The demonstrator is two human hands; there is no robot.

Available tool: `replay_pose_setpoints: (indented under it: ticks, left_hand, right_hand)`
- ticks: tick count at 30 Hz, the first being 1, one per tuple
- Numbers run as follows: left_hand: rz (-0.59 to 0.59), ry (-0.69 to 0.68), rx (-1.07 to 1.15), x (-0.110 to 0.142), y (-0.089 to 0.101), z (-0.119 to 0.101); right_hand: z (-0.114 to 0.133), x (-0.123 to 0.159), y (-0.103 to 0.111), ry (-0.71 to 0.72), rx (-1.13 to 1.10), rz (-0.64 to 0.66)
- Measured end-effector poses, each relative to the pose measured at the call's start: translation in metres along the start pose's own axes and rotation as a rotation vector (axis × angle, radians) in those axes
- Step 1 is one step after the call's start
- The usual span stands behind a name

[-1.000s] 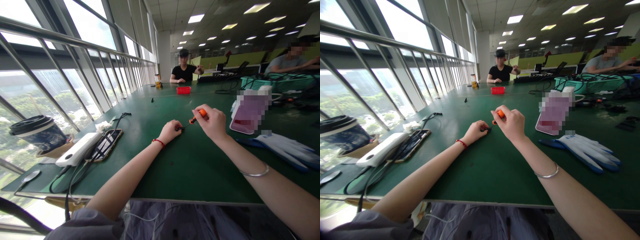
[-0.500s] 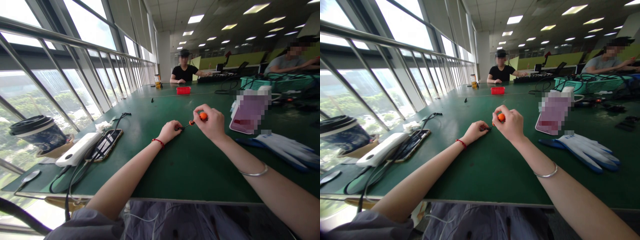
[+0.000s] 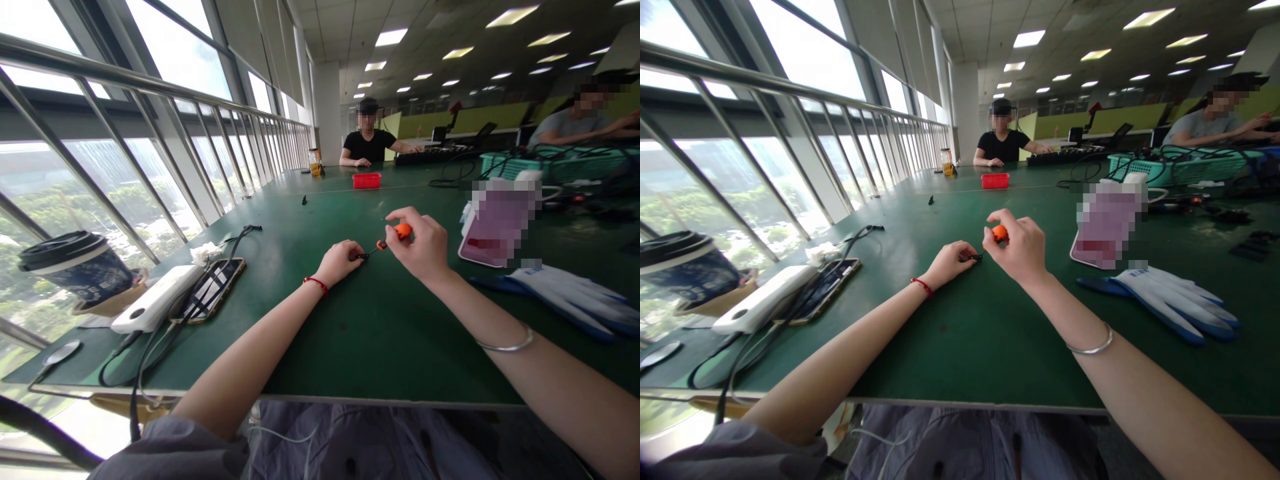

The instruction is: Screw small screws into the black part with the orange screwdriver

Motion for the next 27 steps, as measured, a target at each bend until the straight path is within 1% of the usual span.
replay_pose_setpoints:
  ticks: [4,11,17,19,24,27]
  left_hand:
    - [0.001,-0.004,0.008,-0.0002,0.0001,0.0001]
    - [0.006,0.010,0.007,-0.0002,0.0000,0.0003]
    - [0.019,0.018,0.009,0.0005,0.0018,-0.0009]
    - [0.017,0.012,0.011,0.0006,0.0017,-0.0010]
    - [0.015,0.008,0.010,0.0007,0.0010,-0.0003]
    - [0.018,0.006,0.015,0.0008,0.0017,-0.0012]
  right_hand:
    - [0.0045,0.0000,0.0004,0.063,-0.056,0.001]
    - [0.0008,0.0005,-0.0001,0.016,0.014,-0.006]
    - [0.0065,-0.0002,0.0015,0.086,-0.048,-0.025]
    - [0.0052,0.0003,0.0013,0.081,-0.037,-0.028]
    - [-0.0010,0.0015,0.0002,0.020,0.018,-0.008]
    - [0.0026,0.0009,0.0011,0.057,-0.021,-0.008]
Point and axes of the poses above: each hand's wrist, its own x-axis away from the middle knuckle, its own y-axis out of the back of the hand, z = x × y, the point moved 6 cm from there along -x, towards the middle knuckle, and after that the axes turned 15 degrees about -x, right-handed, at the moved point
